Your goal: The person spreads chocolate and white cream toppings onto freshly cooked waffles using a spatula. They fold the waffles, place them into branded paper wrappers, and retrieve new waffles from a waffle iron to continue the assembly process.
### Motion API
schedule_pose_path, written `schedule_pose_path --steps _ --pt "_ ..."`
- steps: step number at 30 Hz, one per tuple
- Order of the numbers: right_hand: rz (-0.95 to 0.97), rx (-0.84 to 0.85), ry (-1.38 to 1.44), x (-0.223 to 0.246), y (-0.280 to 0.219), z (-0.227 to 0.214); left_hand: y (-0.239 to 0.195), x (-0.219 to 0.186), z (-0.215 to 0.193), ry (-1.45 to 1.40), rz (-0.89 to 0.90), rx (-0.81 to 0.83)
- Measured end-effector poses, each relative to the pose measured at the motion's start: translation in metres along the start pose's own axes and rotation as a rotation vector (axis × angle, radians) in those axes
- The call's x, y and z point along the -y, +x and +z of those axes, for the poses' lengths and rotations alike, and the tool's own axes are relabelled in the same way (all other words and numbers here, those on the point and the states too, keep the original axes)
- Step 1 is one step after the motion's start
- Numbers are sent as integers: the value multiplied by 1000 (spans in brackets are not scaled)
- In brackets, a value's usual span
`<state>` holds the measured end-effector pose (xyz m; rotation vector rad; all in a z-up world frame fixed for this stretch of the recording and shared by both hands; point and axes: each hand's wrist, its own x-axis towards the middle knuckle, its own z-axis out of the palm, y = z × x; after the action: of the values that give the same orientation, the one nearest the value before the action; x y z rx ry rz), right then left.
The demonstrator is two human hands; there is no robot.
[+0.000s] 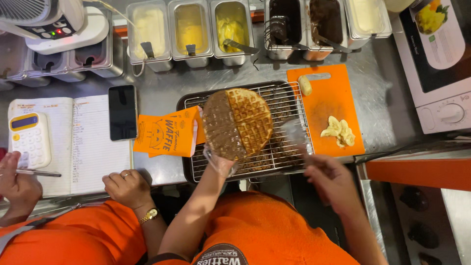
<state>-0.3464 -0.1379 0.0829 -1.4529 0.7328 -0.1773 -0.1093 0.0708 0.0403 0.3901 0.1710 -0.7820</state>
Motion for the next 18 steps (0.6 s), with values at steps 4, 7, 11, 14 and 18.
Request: schedule_pose_path --steps 4,7,11,14,18 --pt "-342 -267 -375 21 41 -46 -23 -24 6 87 28 24" --pt "-568 -398 -620 34 103 -72 -30 -28 6 126 31 34" --pt "-661 -435 -985 43 173 -98 -37 -24 4 163 21 49" --pt "-564 -398 -1146 36 201 -110 -45 -23 5 194 12 65" --pt "-512 -354 -1175 35 212 -117 -51 -13 10 375 80 173"
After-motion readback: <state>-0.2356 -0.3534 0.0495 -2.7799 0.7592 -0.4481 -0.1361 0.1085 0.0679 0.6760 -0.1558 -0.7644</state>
